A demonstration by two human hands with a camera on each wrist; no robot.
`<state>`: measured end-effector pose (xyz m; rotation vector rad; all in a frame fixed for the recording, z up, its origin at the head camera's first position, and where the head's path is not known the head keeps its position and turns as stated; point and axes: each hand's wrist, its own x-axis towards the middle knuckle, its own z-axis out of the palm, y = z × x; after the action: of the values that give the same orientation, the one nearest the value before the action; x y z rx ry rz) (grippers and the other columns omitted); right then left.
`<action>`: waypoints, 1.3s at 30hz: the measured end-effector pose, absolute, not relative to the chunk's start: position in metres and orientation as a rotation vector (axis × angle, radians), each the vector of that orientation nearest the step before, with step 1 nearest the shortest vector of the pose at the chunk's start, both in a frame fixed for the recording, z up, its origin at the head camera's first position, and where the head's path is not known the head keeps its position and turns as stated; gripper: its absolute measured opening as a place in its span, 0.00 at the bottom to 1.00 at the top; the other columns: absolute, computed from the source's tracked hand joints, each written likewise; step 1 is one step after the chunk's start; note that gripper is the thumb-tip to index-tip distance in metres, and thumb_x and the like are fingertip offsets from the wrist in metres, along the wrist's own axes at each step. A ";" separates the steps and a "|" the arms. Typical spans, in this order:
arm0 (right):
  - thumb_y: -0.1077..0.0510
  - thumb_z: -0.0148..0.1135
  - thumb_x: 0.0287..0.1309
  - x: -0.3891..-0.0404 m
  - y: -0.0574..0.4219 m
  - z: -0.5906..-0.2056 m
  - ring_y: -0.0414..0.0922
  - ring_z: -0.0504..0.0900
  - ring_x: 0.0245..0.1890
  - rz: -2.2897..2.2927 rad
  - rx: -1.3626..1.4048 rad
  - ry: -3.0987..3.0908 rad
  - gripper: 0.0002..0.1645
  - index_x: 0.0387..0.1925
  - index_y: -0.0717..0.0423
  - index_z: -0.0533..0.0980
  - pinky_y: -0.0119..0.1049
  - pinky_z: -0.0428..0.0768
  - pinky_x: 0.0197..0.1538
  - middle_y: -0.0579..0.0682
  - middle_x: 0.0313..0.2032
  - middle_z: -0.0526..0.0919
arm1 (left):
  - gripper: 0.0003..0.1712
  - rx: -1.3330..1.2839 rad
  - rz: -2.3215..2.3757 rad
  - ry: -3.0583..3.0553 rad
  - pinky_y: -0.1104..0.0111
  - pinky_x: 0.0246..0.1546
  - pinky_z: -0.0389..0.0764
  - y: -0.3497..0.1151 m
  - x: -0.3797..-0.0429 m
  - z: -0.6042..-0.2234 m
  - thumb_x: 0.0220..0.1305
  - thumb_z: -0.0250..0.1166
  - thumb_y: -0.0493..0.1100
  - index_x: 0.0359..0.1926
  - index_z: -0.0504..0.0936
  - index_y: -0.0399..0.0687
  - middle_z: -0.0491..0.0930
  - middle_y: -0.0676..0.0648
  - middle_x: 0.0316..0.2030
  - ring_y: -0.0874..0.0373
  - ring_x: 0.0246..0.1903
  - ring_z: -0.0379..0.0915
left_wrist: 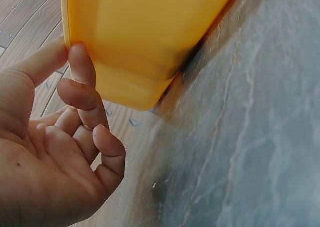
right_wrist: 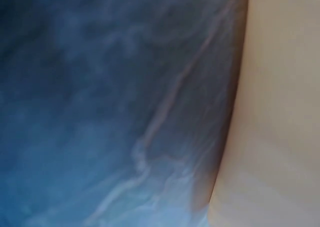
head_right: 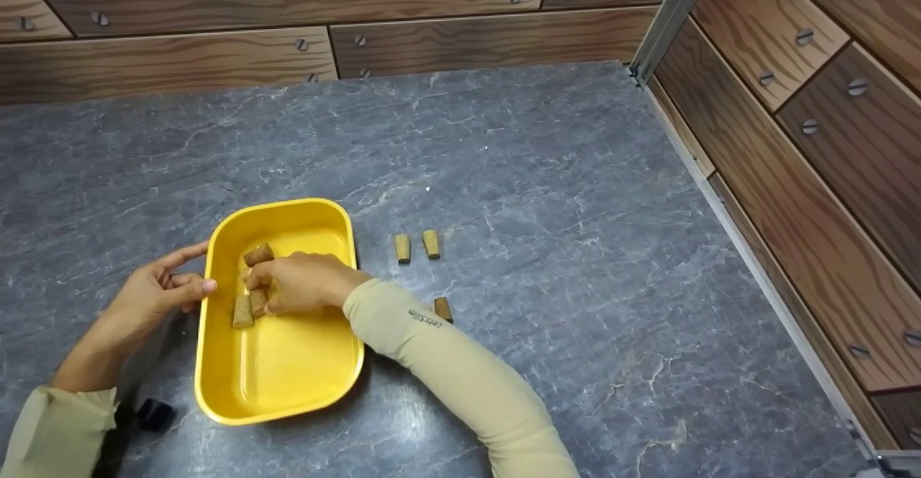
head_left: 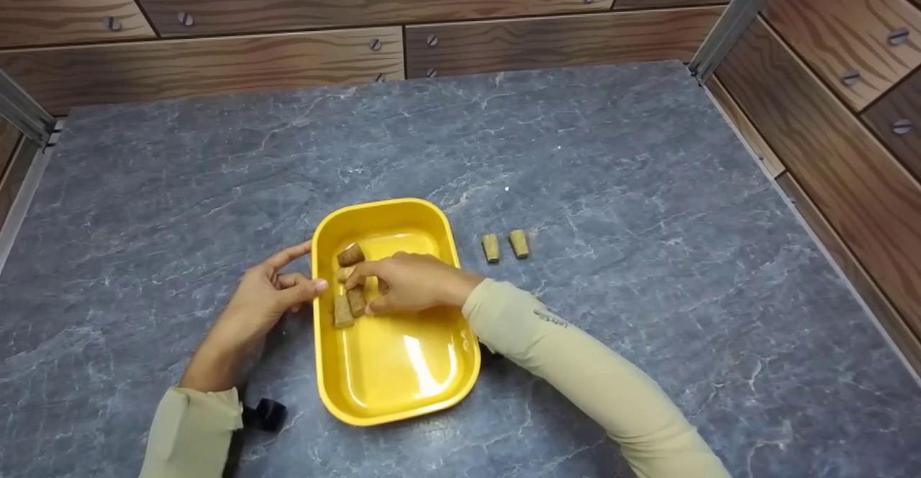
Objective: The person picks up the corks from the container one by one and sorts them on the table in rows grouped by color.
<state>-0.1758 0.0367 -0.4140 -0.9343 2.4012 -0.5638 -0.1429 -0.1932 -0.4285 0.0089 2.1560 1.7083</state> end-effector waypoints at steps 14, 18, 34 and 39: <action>0.55 0.64 0.60 -0.175 0.048 -0.390 0.37 0.68 0.25 -0.693 -0.992 2.385 0.25 0.59 0.43 0.75 0.27 0.65 0.30 0.47 0.37 0.81 | 0.40 0.052 1.699 2.157 0.73 0.25 0.68 -0.194 -0.145 -0.428 0.62 0.67 0.40 0.71 0.60 0.44 0.77 0.60 0.20 0.66 0.20 0.65; 0.57 0.64 0.60 -0.169 0.055 -0.383 0.37 0.66 0.23 -0.809 -1.015 2.346 0.25 0.60 0.46 0.74 0.26 0.65 0.29 0.45 0.31 0.79 | 0.40 0.048 1.696 2.161 0.73 0.25 0.69 -0.194 -0.145 -0.428 0.62 0.67 0.41 0.71 0.60 0.44 0.78 0.60 0.20 0.66 0.20 0.65; 0.61 0.62 0.61 -0.142 0.103 -0.345 0.36 0.60 0.19 -1.321 -0.943 2.061 0.24 0.59 0.54 0.74 0.26 0.63 0.27 0.43 0.20 0.65 | 0.40 0.018 1.739 2.133 0.73 0.25 0.68 -0.193 -0.142 -0.429 0.61 0.67 0.39 0.71 0.61 0.44 0.76 0.59 0.19 0.66 0.20 0.64; 0.63 0.63 0.59 -0.143 0.127 -0.333 0.35 0.60 0.20 -1.377 -0.944 2.113 0.25 0.59 0.57 0.73 0.25 0.63 0.26 0.44 0.20 0.65 | 0.39 0.031 1.764 2.117 0.73 0.26 0.68 -0.193 -0.143 -0.430 0.61 0.67 0.39 0.71 0.61 0.44 0.76 0.59 0.18 0.65 0.20 0.64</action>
<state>-0.1429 0.1266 -0.3330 -0.9438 2.1130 -1.3772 -0.1431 -0.1928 -0.4299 0.0312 2.1171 1.7638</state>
